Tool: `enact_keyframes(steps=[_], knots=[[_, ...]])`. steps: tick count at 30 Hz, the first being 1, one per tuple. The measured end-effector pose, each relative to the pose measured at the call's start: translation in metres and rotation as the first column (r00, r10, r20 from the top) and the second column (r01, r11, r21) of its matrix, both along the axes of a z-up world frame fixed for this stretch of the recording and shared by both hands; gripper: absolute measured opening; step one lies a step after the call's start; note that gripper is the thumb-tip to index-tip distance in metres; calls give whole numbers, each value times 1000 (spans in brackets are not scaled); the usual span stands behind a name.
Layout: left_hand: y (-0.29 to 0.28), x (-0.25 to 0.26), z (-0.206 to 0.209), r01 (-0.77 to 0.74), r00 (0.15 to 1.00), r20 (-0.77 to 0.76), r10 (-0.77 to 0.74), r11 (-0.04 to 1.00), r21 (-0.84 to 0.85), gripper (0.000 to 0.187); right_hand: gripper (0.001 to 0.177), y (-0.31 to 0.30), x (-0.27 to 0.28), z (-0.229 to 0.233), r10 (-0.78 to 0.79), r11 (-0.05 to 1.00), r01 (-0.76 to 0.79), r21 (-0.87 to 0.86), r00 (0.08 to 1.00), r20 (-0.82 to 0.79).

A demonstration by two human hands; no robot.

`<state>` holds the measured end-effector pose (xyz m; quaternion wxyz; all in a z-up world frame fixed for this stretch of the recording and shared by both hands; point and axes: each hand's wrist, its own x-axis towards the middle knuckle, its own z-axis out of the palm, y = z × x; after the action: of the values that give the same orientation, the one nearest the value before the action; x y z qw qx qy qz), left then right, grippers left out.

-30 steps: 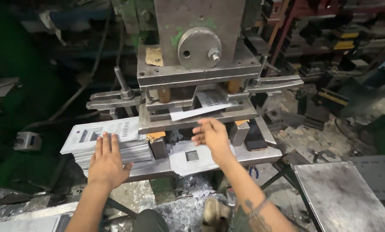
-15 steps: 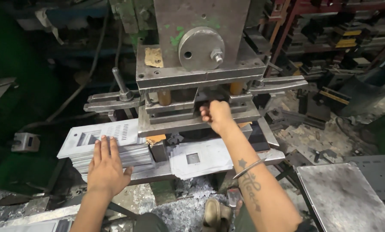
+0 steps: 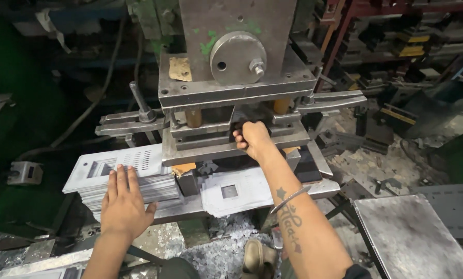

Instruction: Placing metal sheets into a stamping machine one by one to punch holes or form them, then stacking the finished parts.

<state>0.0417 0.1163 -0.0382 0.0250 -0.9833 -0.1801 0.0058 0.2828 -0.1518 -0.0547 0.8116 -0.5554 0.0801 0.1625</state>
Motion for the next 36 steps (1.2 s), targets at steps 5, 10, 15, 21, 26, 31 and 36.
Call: enact_keyframes(steps=[5, 10, 15, 21, 26, 31, 36], knots=[[1, 1, 0, -1, 1000, -6, 1, 1000, 10, 108, 15, 1, -3, 3, -17, 1000, 17, -22, 1000, 1], [5, 0, -7, 3, 1000, 31, -3, 1000, 4, 107, 17, 0, -3, 1, -15, 1000, 14, -23, 1000, -11], [7, 1, -8, 16, 1000, 27, -16, 1000, 24, 103, 16, 0, -2, 0, -6, 1000, 6, -26, 1000, 15], [11, 3, -15, 31, 998, 53, -34, 998, 63, 96, 17, 1, -3, 2, -25, 999, 26, -38, 999, 20], [18, 6, -26, 51, 985, 163, -62, 996, 69, 88, 19, 3, -10, 8, -51, 997, 51, -60, 999, -5], [1, -9, -17, 33, 957, 276, -84, 982, 184, 72, 23, 7, -15, 19, -88, 992, 85, -92, 996, -32], [3, -15, -12, 32, 921, 374, -108, 979, 203, 47, 26, 3, -7, 15, -100, 994, 95, -45, 988, -115]])
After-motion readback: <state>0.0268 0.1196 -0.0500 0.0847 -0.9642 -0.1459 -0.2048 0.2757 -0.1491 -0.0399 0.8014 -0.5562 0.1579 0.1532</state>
